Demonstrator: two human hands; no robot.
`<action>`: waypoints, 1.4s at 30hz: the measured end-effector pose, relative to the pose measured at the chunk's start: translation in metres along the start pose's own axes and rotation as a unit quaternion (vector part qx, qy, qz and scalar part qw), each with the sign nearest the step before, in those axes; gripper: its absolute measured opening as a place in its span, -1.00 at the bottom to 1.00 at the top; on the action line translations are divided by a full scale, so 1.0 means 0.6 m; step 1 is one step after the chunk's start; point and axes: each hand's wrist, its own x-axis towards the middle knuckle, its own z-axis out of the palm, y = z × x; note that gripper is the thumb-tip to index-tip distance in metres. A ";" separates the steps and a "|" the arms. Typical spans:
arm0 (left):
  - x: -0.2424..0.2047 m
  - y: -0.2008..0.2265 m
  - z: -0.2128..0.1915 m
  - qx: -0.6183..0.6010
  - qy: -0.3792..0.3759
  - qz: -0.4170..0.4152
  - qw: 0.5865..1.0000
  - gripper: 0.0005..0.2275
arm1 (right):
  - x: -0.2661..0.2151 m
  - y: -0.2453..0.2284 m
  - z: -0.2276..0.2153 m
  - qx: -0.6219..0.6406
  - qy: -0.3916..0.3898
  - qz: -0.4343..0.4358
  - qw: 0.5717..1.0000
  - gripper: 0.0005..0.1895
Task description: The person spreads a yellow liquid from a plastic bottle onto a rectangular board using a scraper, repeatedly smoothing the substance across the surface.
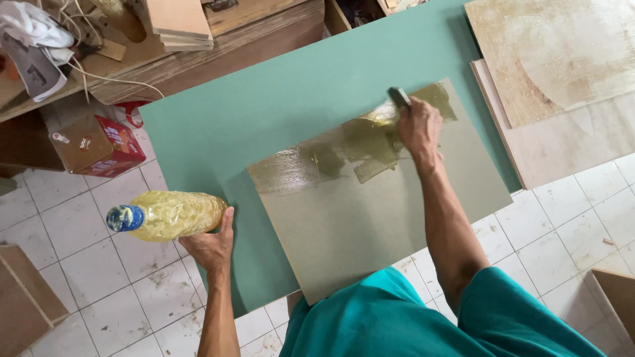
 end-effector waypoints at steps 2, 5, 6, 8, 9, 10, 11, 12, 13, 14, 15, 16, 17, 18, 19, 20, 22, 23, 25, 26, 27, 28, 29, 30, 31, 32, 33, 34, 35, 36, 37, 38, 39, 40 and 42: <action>-0.001 -0.012 0.010 -0.001 0.013 -0.001 1.000 -0.02 | 0.014 0.018 0.010 -0.025 0.001 0.019 1.000 -0.83; 0.008 -0.004 0.013 -0.003 0.022 -0.001 1.000 0.00 | -0.016 -0.044 0.020 -0.059 -0.031 0.033 0.997 -0.77; 0.004 -0.001 0.003 0.003 0.009 -0.005 1.000 -0.01 | -0.048 -0.075 0.023 -0.070 -0.075 0.032 0.994 -0.76; 0.006 0.014 -0.004 0.001 -0.002 -0.023 1.000 -0.05 | -0.075 -0.142 0.044 -0.051 -0.097 0.015 0.994 -0.77; 0.008 0.021 -0.006 -0.001 -0.008 -0.041 0.999 -0.09 | -0.086 -0.176 0.055 -0.030 -0.117 -0.006 0.993 -0.78; 0.003 0.009 -0.004 -0.001 -0.010 -0.040 0.999 -0.09 | -0.081 -0.187 0.059 -0.029 -0.117 -0.004 0.993 -0.78; -0.001 -0.002 -0.002 0.007 -0.023 -0.044 0.999 -0.10 | -0.077 -0.199 0.062 0.054 -0.135 0.014 0.989 -0.80; -0.001 -0.013 0.007 0.011 -0.035 -0.046 0.998 -0.12 | -0.066 -0.211 0.065 0.138 -0.148 0.030 0.979 -0.80; -0.004 -0.007 0.007 0.008 -0.035 -0.043 0.998 -0.12 | -0.069 -0.199 0.041 0.138 -0.144 0.031 0.979 -0.80; -0.002 -0.004 0.006 0.010 -0.022 -0.038 0.999 -0.09 | -0.067 -0.196 0.022 0.184 -0.119 0.068 0.973 -0.77; 0.000 -0.003 0.005 0.012 -0.010 -0.033 0.999 -0.07 | -0.065 -0.193 0.004 0.229 -0.094 0.105 0.963 -0.74; 0.002 0.003 -0.001 0.016 -0.014 -0.038 0.999 -0.07 | -0.072 -0.180 -0.005 0.226 -0.101 0.108 0.963 -0.74; 0.003 0.007 -0.007 0.008 -0.013 -0.048 0.999 -0.04 | -0.080 -0.167 -0.013 0.195 -0.049 0.043 0.979 -0.80; 0.011 0.013 -0.006 -0.003 -0.009 -0.055 0.998 -0.02 | -0.081 -0.155 -0.022 0.164 0.007 -0.026 0.986 -0.85; 0.010 0.013 -0.015 -0.001 -0.011 -0.057 0.998 -0.02 | -0.098 -0.149 -0.017 0.162 0.004 -0.026 0.986 -0.85; 0.014 0.017 -0.016 0.004 -0.006 -0.040 0.999 -0.05 | -0.109 -0.141 -0.017 0.131 0.034 -0.090 0.987 -0.83; 0.020 0.023 -0.023 0.008 -0.004 -0.021 1.000 -0.08 | -0.138 -0.116 0.009 0.099 0.064 -0.152 0.981 -0.66; 0.020 0.023 -0.028 0.004 -0.003 -0.004 1.000 -0.08 | -0.157 -0.099 0.036 0.053 0.009 -0.186 0.981 -0.57; 0.024 0.014 -0.016 -0.007 0.001 0.016 1.000 -0.09 | -0.173 -0.100 0.051 0.003 -0.036 -0.219 0.975 -0.48; 0.017 0.007 -0.013 -0.005 0.008 0.017 1.000 -0.06 | -0.181 -0.115 0.037 0.002 -0.066 -0.183 0.981 -0.62; 0.010 -0.001 -0.010 -0.002 0.016 0.018 1.000 -0.04 | -0.188 -0.131 0.025 0.001 -0.095 -0.146 0.985 -0.74; 0.010 -0.002 -0.015 0.000 0.011 0.016 1.000 -0.04 | -0.163 -0.111 0.026 0.000 -0.100 -0.144 0.984 -0.74; 0.009 -0.003 -0.021 -0.001 0.013 0.014 1.000 -0.06 | -0.139 -0.091 0.028 -0.019 -0.048 -0.072 0.996 -0.83; 0.018 0.001 -0.014 -0.007 0.021 0.014 1.000 -0.08 | -0.099 -0.073 0.030 -0.037 0.012 -0.003 0.999 -0.85; 0.018 0.000 -0.010 -0.009 0.024 0.014 1.000 -0.08 | -0.084 -0.064 0.047 -0.037 0.015 -0.005 0.999 -0.85; 0.018 -0.001 -0.011 -0.008 0.021 0.016 1.000 -0.10 | -0.073 -0.056 0.065 -0.064 0.009 0.043 0.997 -0.80; 0.018 -0.003 -0.012 -0.008 0.018 0.018 1.000 -0.13 | -0.062 -0.048 0.084 -0.091 0.003 0.090 0.992 -0.74; 0.015 -0.011 -0.009 -0.011 0.020 0.018 1.000 -0.13 | -0.087 -0.103 0.089 -0.092 0.006 0.089 0.992 -0.74; 0.012 -0.019 -0.006 -0.017 0.014 0.020 1.000 -0.13 | -0.112 -0.157 0.095 -0.079 -0.010 0.062 0.995 -0.75; 0.006 -0.026 -0.009 -0.020 0.005 0.022 1.000 -0.13 | -0.143 -0.210 0.101 -0.066 -0.031 0.036 0.997 -0.76; 0.007 -0.029 -0.005 -0.019 0.003 0.021 1.000 -0.13 | -0.142 -0.235 0.116 -0.067 -0.033 0.037 0.997 -0.76; 0.004 -0.036 -0.001 -0.017 0.001 0.012 1.000 -0.14 | -0.147 -0.256 0.130 -0.046 -0.048 0.001 0.998 -0.76; 0.000 -0.042 0.002 -0.015 -0.001 0.003 1.000 -0.14 | -0.153 -0.277 0.145 -0.024 -0.062 -0.034 0.997 -0.76; 0.005 -0.037 -0.002 -0.020 -0.003 0.005 1.000 -0.14 | -0.146 -0.280 0.138 -0.026 -0.057 -0.031 0.998 -0.76; 0.013 -0.032 -0.011 -0.022 -0.021 0.013 0.999 -0.18 | -0.133 -0.294 0.129 0.130 -0.080 0.039 0.987 -0.80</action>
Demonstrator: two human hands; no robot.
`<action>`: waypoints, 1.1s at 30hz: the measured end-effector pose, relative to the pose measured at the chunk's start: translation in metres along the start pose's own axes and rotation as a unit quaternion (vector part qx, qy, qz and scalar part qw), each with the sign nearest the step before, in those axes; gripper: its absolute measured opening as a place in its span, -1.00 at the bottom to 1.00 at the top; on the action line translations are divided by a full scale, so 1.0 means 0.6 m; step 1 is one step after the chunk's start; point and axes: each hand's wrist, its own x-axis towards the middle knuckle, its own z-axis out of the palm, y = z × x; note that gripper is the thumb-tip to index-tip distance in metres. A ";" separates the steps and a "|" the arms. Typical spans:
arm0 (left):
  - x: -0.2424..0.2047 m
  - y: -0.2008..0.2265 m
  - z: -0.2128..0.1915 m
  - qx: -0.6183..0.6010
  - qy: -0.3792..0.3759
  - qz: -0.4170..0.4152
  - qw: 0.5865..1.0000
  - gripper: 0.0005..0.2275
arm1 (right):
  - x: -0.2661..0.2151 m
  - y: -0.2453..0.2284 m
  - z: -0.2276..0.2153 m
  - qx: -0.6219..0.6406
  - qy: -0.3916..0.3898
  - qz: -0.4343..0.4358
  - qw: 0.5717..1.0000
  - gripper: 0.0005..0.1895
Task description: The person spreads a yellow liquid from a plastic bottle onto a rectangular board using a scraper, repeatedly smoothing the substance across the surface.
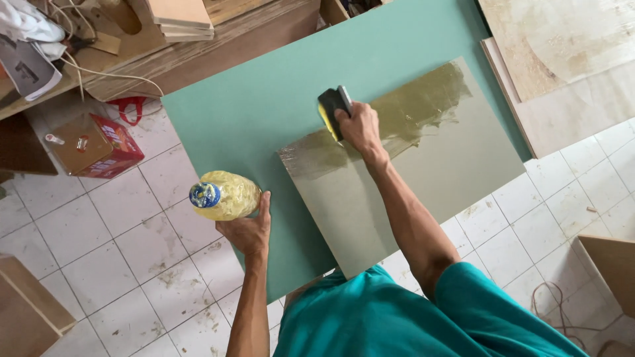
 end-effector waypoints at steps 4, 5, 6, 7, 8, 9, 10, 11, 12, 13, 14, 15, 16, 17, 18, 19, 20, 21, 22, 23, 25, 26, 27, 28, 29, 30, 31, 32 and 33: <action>0.000 0.007 -0.003 -0.014 0.013 -0.015 1.000 -0.16 | -0.057 0.023 -0.060 -0.004 0.077 -0.037 0.996 -0.84; -0.001 0.012 -0.011 -0.015 0.014 -0.014 1.000 -0.17 | -0.078 0.037 -0.055 -0.089 0.044 -0.093 0.991 -0.76; 0.009 0.021 -0.011 -0.019 0.019 -0.011 1.000 -0.18 | -0.086 0.047 -0.051 -0.170 0.015 -0.152 0.974 -0.61; 0.009 0.020 -0.009 -0.021 0.021 -0.011 0.999 -0.18 | -0.095 0.052 -0.054 -0.171 0.017 -0.154 0.973 -0.61; 0.006 0.019 -0.009 -0.014 0.020 -0.005 1.000 -0.17 | -0.106 0.058 -0.058 -0.158 -0.022 -0.172 0.972 -0.59; 0.003 0.018 -0.008 -0.008 0.018 0.000 1.000 -0.15 | -0.116 0.065 -0.062 -0.144 -0.062 -0.190 0.969 -0.56; 0.006 0.018 -0.018 -0.004 0.018 -0.001 1.000 -0.15 | -0.096 0.085 -0.061 -0.142 -0.066 -0.191 0.969 -0.56; 0.009 0.020 -0.026 -0.003 0.018 0.004 1.000 -0.16 | -0.076 0.106 -0.060 -0.145 0.000 -0.112 0.983 -0.80; 0.016 0.027 -0.026 -0.008 0.020 0.013 1.000 -0.18 | -0.048 0.128 -0.066 -0.148 0.072 -0.033 0.986 -0.82; 0.011 0.026 -0.022 -0.009 0.021 0.014 1.000 -0.18 | -0.032 0.141 -0.059 -0.147 0.073 -0.034 0.986 -0.82; 0.008 0.023 -0.018 -0.009 0.027 0.003 1.000 -0.16 | -0.014 0.151 -0.051 -0.174 0.085 -0.010 0.981 -0.79; 0.006 0.021 -0.013 -0.009 0.033 -0.007 0.999 -0.14 | 0.005 0.161 -0.043 -0.201 0.097 0.014 0.975 -0.75; 0.004 0.020 -0.013 -0.008 0.033 -0.007 0.999 -0.14 | -0.014 0.132 -0.026 -0.200 0.096 0.014 0.975 -0.75; 0.003 0.020 -0.012 -0.013 0.020 -0.009 1.000 -0.16 | -0.032 0.103 -0.008 -0.209 0.084 -0.006 0.974 -0.74; 0.001 0.019 -0.014 -0.018 0.004 -0.011 1.000 -0.19 | -0.053 0.075 0.009 -0.219 0.069 -0.023 0.973 -0.74; 0.005 0.013 -0.015 -0.016 0.001 -0.011 1.000 -0.19 | -0.075 0.033 0.027 -0.218 0.067 -0.021 0.973 -0.74; 0.005 0.010 -0.013 -0.014 0.001 -0.012 1.000 -0.18 | -0.100 -0.002 0.039 -0.208 0.055 -0.048 0.975 -0.75; 0.004 0.008 -0.011 -0.012 0.001 -0.013 1.000 -0.17 | -0.124 -0.037 0.049 -0.198 0.043 -0.074 0.977 -0.76; 0.009 0.010 -0.011 -0.015 0.003 -0.009 1.000 -0.17 | -0.137 -0.058 0.066 -0.196 0.048 -0.074 0.977 -0.76; 0.013 0.014 -0.011 -0.013 0.004 -0.008 1.000 -0.18 | -0.149 -0.079 0.083 -0.174 0.022 -0.092 0.980 -0.78; 0.011 0.013 -0.014 -0.007 0.000 -0.005 1.000 -0.19 | -0.176 -0.112 0.105 -0.151 -0.008 -0.104 0.983 -0.81; 0.012 0.012 -0.011 -0.023 -0.002 -0.017 1.000 -0.20 | -0.180 -0.127 0.107 -0.118 -0.040 -0.098 0.987 -0.81; 0.013 0.012 -0.008 -0.039 -0.003 -0.028 0.999 -0.21 | -0.184 -0.142 0.109 -0.085 -0.071 -0.092 0.990 -0.82; 0.009 0.007 -0.007 -0.041 -0.006 -0.025 0.999 -0.21 | -0.170 -0.124 0.118 -0.085 -0.068 -0.087 0.990 -0.82; 0.005 0.003 -0.005 -0.038 -0.010 -0.026 0.999 -0.20 | -0.156 -0.107 0.126 -0.006 -0.098 -0.038 0.994 -0.82; 0.004 0.000 -0.001 -0.035 -0.011 -0.029 0.999 -0.18 | -0.137 -0.091 0.134 0.073 -0.126 0.010 0.989 -0.79; 0.005 0.008 -0.007 -0.038 -0.013 -0.026 0.999 -0.18 | -0.142 -0.103 0.090 0.073 -0.122 0.011 0.990 -0.79; 0.009 0.016 -0.012 -0.031 -0.014 -0.020 0.999 -0.19 | -0.145 -0.119 0.048 0.181 -0.097 0.060 0.977 -0.84; 0.014 0.023 -0.017 -0.023 -0.014 -0.013 1.000 -0.20 | -0.147 -0.135 0.007 0.287 -0.071 0.107 0.949 -0.89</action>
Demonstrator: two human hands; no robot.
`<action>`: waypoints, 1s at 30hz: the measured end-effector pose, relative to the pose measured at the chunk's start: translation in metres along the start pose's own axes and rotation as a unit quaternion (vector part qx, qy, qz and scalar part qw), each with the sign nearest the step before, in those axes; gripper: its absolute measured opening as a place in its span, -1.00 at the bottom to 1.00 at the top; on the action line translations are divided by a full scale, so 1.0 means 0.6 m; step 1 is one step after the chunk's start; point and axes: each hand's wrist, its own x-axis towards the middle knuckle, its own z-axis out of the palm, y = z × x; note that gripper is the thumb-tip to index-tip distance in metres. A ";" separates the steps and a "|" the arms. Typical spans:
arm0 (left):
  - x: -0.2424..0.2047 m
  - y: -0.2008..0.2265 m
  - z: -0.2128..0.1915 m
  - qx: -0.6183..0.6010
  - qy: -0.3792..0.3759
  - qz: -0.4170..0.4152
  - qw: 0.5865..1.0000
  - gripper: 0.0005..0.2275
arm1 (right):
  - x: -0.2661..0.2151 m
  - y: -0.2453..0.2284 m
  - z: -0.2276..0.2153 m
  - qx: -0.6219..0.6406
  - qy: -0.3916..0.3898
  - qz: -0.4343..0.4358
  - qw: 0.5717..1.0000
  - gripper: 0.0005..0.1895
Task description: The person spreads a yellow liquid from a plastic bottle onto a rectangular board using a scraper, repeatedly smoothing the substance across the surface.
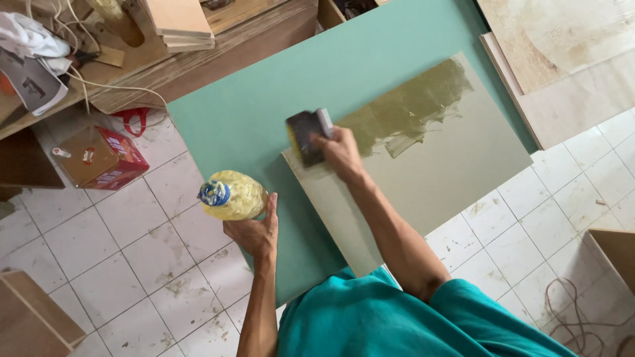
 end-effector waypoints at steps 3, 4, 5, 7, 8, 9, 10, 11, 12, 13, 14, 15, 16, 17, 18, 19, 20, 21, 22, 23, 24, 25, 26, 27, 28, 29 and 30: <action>0.014 0.015 -0.015 -0.014 0.014 0.047 0.999 -0.22 | 0.054 -0.020 -0.137 0.125 0.137 -0.022 0.982 -0.90; 0.007 0.012 -0.007 -0.016 0.010 0.049 0.999 -0.22 | 0.078 -0.017 -0.193 0.126 0.142 -0.021 0.982 -0.90; 0.001 0.006 -0.001 0.000 0.032 0.050 0.998 -0.20 | 0.104 -0.015 -0.243 0.062 0.202 -0.039 0.977 -0.86; -0.003 0.000 0.006 0.018 0.055 0.053 0.997 -0.18 | 0.169 0.024 -0.351 -0.001 0.259 -0.057 0.964 -0.82; -0.003 0.002 0.007 0.024 0.051 0.061 0.997 -0.15 | 0.211 0.062 -0.411 -0.102 0.296 -0.064 0.948 -0.82; -0.004 0.003 0.006 0.032 0.044 0.070 0.996 -0.11 | 0.249 0.104 -0.470 -0.202 0.330 -0.068 0.920 -0.81; 0.001 0.010 0.001 0.034 0.043 0.071 0.996 -0.11 | 0.293 0.135 -0.508 -0.201 0.328 -0.065 0.921 -0.81; 0.006 0.018 -0.002 0.031 0.046 0.070 0.996 -0.12 | 0.337 0.167 -0.546 -0.277 0.333 -0.068 0.899 -0.77; 0.011 0.027 -0.005 0.027 0.049 0.068 0.996 -0.12 | 0.380 0.200 -0.585 -0.351 0.335 -0.071 0.871 -0.73; 0.007 0.025 0.003 0.030 0.047 0.070 0.996 -0.12 | 0.384 0.181 -0.568 -0.350 0.334 -0.067 0.873 -0.73; 0.003 0.023 0.010 0.014 0.052 0.051 0.997 -0.11 | 0.388 0.162 -0.552 -0.395 0.311 -0.047 0.863 -0.76; -0.003 0.021 0.017 -0.002 0.056 0.031 0.998 -0.10 | 0.392 0.142 -0.538 -0.440 0.286 -0.026 0.851 -0.74; -0.006 0.017 0.019 0.000 0.054 0.032 0.998 -0.10 | 0.393 0.136 -0.512 -0.438 0.284 -0.023 0.852 -0.74; -0.008 0.013 0.023 0.012 0.055 0.038 0.998 -0.11 | 0.394 0.126 -0.487 -0.478 0.247 -0.065 0.840 -0.76; -0.009 0.008 0.026 0.023 0.056 0.044 0.997 -0.12 | 0.395 0.116 -0.462 -0.516 0.209 -0.107 0.824 -0.67; -0.012 0.006 0.028 0.023 0.054 0.045 0.997 -0.12 | 0.378 0.086 -0.451 -0.515 0.210 -0.105 0.824 -0.67; -0.014 0.003 0.029 0.026 0.042 0.028 0.998 -0.14 | 0.361 0.055 -0.440 -0.471 0.113 -0.114 0.868 -0.70; -0.016 0.000 0.030 0.029 0.031 0.011 0.999 -0.15 | 0.344 0.022 -0.427 -0.420 0.015 -0.123 0.899 -0.58; -0.015 0.003 0.031 0.029 0.030 0.012 0.999 -0.15 | 0.359 0.035 -0.452 -0.419 0.016 -0.122 0.900 -0.58; -0.015 0.004 0.032 0.029 0.037 0.019 0.999 -0.18 | 0.372 0.048 -0.476 -0.409 0.097 -0.109 0.901 -0.63; -0.014 0.004 0.031 0.030 0.044 0.026 0.998 -0.21 | 0.384 0.060 -0.499 -0.396 0.176 -0.095 0.896 -0.68; -0.012 0.006 0.032 0.030 0.048 0.026 0.998 -0.21 | 0.399 0.080 -0.530 -0.395 0.176 -0.099 0.896 -0.68; -0.009 0.007 0.032 0.031 0.046 0.032 0.998 -0.20 | 0.414 0.100 -0.560 -0.444 0.195 -0.092 0.870 -0.72; -0.013 0.007 0.031 0.032 0.040 0.037 0.998 -0.19 | 0.423 0.125 -0.594 -0.493 0.214 -0.082 0.839 -0.75; -0.013 0.008 0.032 0.032 0.041 0.036 0.998 -0.19 | 0.424 0.130 -0.598 -0.493 0.214 -0.083 0.839 -0.75; -0.012 0.009 0.031 0.028 0.039 0.025 0.999 -0.18 | 0.424 0.136 -0.601 -0.492 0.203 -0.081 0.843 -0.69; -0.012 0.010 0.031 0.024 0.038 0.015 0.999 -0.16 | 0.424 0.143 -0.604 -0.490 0.192 -0.079 0.847 -0.62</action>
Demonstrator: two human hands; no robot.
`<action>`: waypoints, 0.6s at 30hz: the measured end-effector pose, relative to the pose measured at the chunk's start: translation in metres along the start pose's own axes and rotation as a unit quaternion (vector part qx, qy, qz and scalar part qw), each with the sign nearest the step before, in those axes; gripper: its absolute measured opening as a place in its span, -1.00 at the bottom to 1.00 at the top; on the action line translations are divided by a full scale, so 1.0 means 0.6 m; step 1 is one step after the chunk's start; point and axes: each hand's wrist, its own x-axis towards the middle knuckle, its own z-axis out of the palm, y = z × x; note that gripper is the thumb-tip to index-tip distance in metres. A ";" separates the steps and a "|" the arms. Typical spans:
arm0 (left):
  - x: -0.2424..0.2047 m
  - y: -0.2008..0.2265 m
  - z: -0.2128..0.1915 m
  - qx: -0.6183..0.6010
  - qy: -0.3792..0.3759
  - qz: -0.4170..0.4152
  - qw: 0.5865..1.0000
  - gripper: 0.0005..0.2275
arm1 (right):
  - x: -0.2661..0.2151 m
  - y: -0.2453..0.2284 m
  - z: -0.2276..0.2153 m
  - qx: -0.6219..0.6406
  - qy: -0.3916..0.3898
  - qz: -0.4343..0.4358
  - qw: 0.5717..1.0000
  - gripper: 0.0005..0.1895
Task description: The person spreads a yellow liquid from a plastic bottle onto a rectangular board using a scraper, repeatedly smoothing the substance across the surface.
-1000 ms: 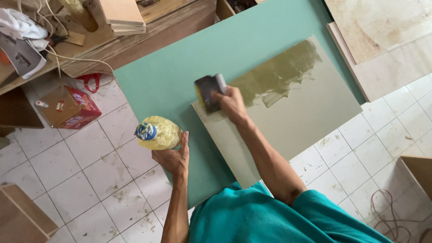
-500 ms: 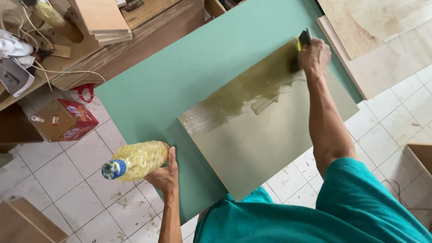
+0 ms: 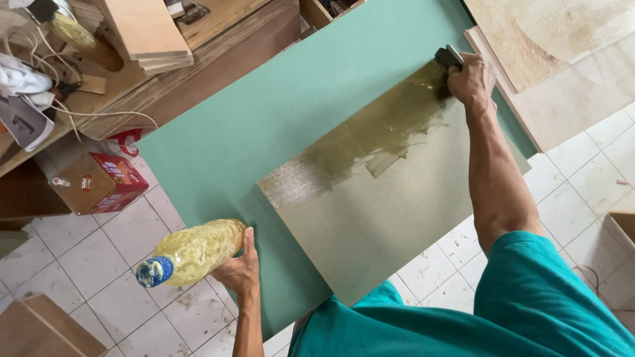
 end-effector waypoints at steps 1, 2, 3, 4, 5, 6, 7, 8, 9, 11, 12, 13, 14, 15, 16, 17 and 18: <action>0.002 -0.001 0.003 0.002 -0.004 0.000 1.000 -0.16 | -0.007 -0.014 -0.004 -0.001 -0.003 0.002 1.000 -0.62; 0.003 -0.002 0.005 0.004 0.000 0.002 1.000 -0.18 | -0.016 -0.028 -0.008 0.021 -0.023 -0.009 0.999 -0.62; 0.000 -0.003 0.007 0.004 0.003 0.003 1.000 -0.19 | -0.028 -0.038 -0.016 0.041 -0.042 -0.020 0.998 -0.61; -0.004 -0.002 -0.003 0.003 -0.002 0.003 1.000 -0.19 | -0.057 -0.055 -0.016 0.038 -0.045 -0.016 0.998 -0.61; 0.001 0.003 -0.005 -0.006 0.001 0.008 1.000 -0.17 | -0.069 -0.081 -0.019 0.063 -0.076 0.009 0.995 -0.65; 0.006 0.007 -0.007 -0.016 0.005 0.013 1.000 -0.14 | -0.083 -0.109 -0.023 0.089 -0.107 0.033 0.990 -0.70; 0.012 0.014 -0.015 -0.017 0.006 0.011 1.000 -0.14 | -0.098 -0.112 0.003 0.088 -0.106 0.031 0.990 -0.70; 0.017 0.020 -0.023 -0.009 0.006 0.025 1.000 -0.17 | -0.113 -0.116 0.029 0.081 -0.086 0.012 0.993 -0.77; 0.025 0.028 -0.029 -0.003 0.008 0.039 0.999 -0.19 | -0.124 -0.121 0.055 0.076 -0.065 -0.008 0.995 -0.81; 0.032 0.033 -0.042 -0.009 -0.010 0.040 0.999 -0.21 | -0.174 -0.185 0.055 0.074 -0.080 -0.012 0.994 -0.81; 0.034 0.035 -0.050 -0.013 -0.031 0.042 0.999 -0.22 | -0.201 -0.215 0.056 0.072 -0.097 -0.013 0.993 -0.80; 0.031 0.031 -0.049 -0.015 -0.029 0.041 0.999 -0.22 | -0.228 -0.252 0.054 0.071 -0.095 -0.014 0.993 -0.80; 0.028 0.028 -0.049 -0.008 -0.032 0.032 0.999 -0.25 | -0.255 -0.288 0.052 0.076 -0.109 -0.020 0.991 -0.79; 0.024 0.024 -0.048 -0.001 -0.034 0.022 0.999 -0.28 | -0.282 -0.324 0.050 0.081 -0.122 -0.027 0.989 -0.79; 0.025 0.024 -0.045 -0.004 -0.032 0.021 0.999 -0.28 | -0.308 -0.353 0.051 0.080 -0.119 -0.028 0.989 -0.79; 0.025 0.024 -0.044 -0.008 -0.026 0.011 1.000 -0.28 | -0.333 -0.381 0.052 0.087 -0.138 -0.047 0.986 -0.79; 0.025 0.025 -0.043 -0.013 -0.020 0.002 1.000 -0.29 | -0.360 -0.410 0.053 0.093 -0.156 -0.065 0.981 -0.79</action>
